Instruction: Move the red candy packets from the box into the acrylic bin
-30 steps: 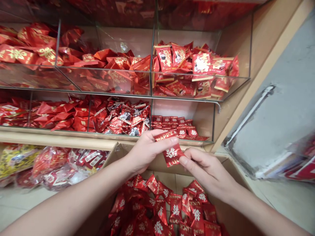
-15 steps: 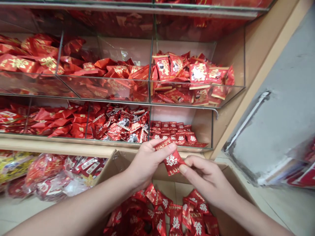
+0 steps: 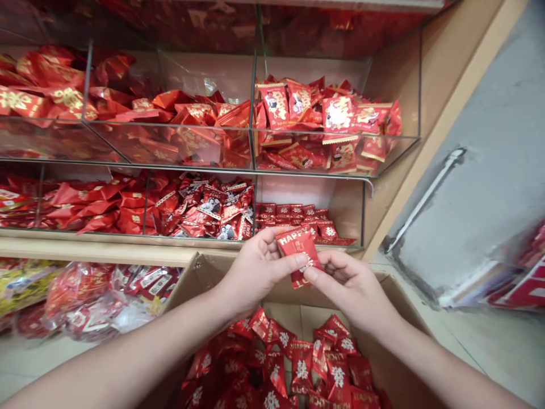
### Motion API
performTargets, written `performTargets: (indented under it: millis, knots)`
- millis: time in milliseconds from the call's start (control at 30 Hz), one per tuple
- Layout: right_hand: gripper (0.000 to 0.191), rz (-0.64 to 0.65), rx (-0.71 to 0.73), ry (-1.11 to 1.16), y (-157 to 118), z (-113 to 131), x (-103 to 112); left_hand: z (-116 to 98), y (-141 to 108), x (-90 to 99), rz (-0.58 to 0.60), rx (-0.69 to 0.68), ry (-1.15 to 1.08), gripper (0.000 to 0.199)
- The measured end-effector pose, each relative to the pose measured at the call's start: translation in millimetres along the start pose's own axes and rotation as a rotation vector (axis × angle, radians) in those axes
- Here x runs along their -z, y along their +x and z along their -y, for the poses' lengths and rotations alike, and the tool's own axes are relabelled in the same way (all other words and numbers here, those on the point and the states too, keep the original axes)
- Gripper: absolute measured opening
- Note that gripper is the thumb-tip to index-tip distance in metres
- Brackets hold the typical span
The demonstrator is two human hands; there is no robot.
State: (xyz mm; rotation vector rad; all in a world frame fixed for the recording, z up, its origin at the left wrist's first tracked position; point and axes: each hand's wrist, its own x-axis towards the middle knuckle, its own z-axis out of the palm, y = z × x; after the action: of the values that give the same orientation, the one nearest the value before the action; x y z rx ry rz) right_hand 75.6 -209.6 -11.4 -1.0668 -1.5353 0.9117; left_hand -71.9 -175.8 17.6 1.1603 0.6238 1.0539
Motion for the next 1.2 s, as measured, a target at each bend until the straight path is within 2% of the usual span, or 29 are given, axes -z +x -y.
performTargets:
  millis: [200,367,533,667,733,867,967,1067,1200]
  knots:
    - [0.022,0.021,-0.055,0.065,0,0,0,-2,1,-1.5,-0.017,0.018,0.012,0.039]
    - [0.019,0.087,-0.129,0.174,2,1,0,-1,1,-1.2,-0.043,0.025,0.023,0.039]
    - [0.021,0.064,-0.162,0.208,4,1,-4,5,2,0.6,-0.069,0.001,0.076,0.034]
    - [0.022,0.108,-0.182,0.171,3,-1,-4,5,3,2.6,0.019,0.019,0.122,0.016]
    - [0.026,0.116,-0.184,0.086,2,-4,-3,4,3,3.5,0.033,0.001,0.123,0.015]
    - [0.031,0.158,-0.034,-0.172,0,-4,0,3,4,3.6,0.013,-0.015,0.003,0.014]
    - [0.032,0.198,0.103,-0.268,-2,1,2,2,3,1.5,-0.011,0.014,-0.136,0.011]
    - [0.030,0.180,0.221,-0.316,-1,7,1,-3,2,-1.7,-0.073,0.065,-0.216,0.007]
    - [0.031,0.126,0.503,-0.412,0,9,-2,-9,-1,-3.5,-0.118,0.085,-0.240,0.010]
